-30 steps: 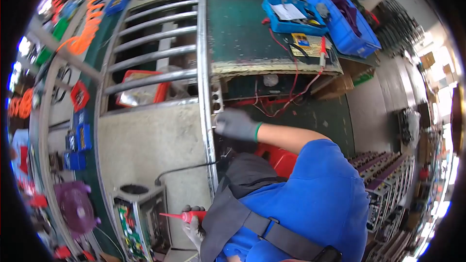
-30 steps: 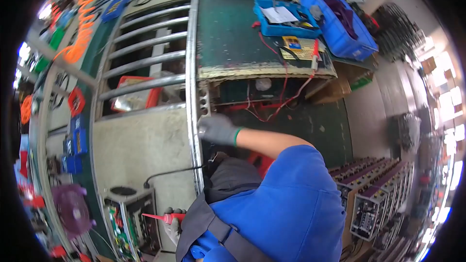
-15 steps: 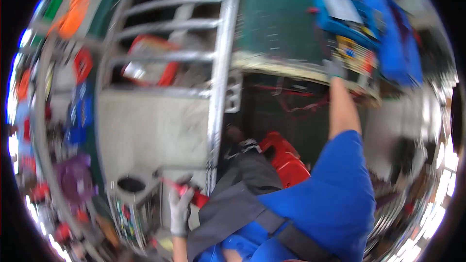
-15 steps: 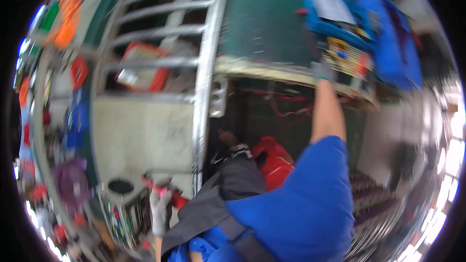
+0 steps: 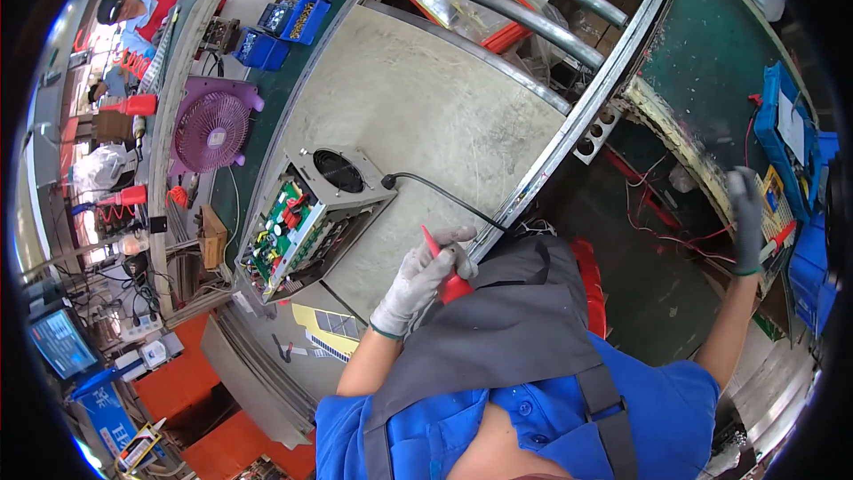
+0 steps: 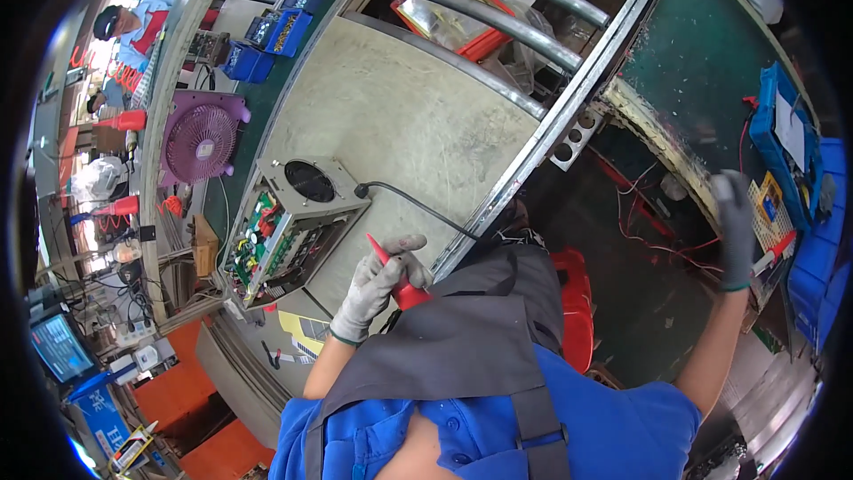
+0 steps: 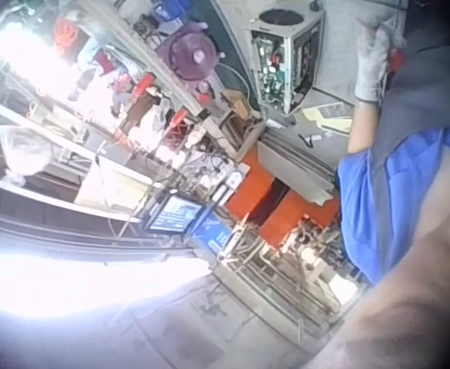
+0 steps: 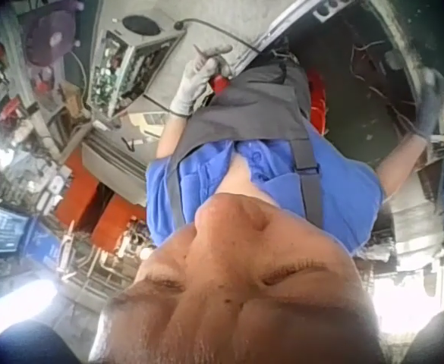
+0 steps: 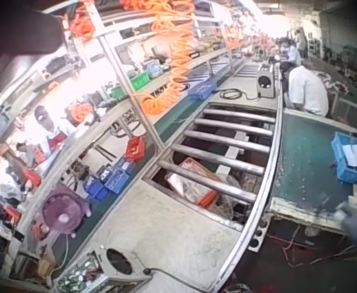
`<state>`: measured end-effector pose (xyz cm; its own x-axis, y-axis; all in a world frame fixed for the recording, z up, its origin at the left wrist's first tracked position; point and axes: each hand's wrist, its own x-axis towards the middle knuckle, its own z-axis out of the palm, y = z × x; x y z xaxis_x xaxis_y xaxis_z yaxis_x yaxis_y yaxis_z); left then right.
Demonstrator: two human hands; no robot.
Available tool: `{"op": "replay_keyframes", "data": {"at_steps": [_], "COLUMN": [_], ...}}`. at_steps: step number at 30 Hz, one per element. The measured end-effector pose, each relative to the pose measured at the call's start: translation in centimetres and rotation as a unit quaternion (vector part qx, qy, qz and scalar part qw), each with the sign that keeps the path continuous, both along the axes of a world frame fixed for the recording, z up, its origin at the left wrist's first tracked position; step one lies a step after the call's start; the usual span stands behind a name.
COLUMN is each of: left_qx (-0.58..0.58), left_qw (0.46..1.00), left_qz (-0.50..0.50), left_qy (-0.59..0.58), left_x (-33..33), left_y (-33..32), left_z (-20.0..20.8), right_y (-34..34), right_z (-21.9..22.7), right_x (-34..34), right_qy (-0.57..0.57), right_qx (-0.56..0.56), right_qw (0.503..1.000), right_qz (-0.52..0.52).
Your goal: Cleaning internal components of an electronic assembly with a manual blower and performing wiring tasks.
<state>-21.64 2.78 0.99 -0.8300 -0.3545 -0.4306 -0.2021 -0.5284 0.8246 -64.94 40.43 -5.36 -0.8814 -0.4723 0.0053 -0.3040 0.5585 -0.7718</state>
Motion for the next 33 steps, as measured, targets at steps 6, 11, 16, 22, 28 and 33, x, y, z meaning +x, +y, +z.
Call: {"op": "replay_keyframes", "data": {"at_steps": [6,11,16,22,28,33], "left_qx": [0.029,-0.007,-0.021,-0.044,-0.074,-0.107], "left_qw": [0.996,0.992,0.978,0.968,0.974,0.968], "left_qz": [0.006,0.12,0.203,0.238,0.206,0.221], "left_qy": [0.08,0.035,0.049,0.062,0.062,0.062], "left_x": [6.6,14.2,19.2,22.2,22.5,21.6], "left_y": [-1.3,-0.6,0.5,0.6,-0.1,0.0], "left_z": [-0.4,0.4,0.7,0.3,-0.1,0.0], "right_y": [-14.5,-21.4,-28.0,-31.7,-33.1,-33.5], "right_z": [0.5,0.1,3.2,9.0,11.5,12.0], "right_x": [21.7,30.3,35.5,37.6,37.7,36.9], "right_qy": [-0.588,-0.636,-0.288,-0.165,-0.029,0.02], "right_qx": [-0.077,-0.104,0.061,-0.037,-0.029,0.001], "right_qw": [0.779,0.685,0.734,0.724,0.712,0.696], "right_qz": [0.205,0.34,0.612,0.668,0.7,0.717]}}
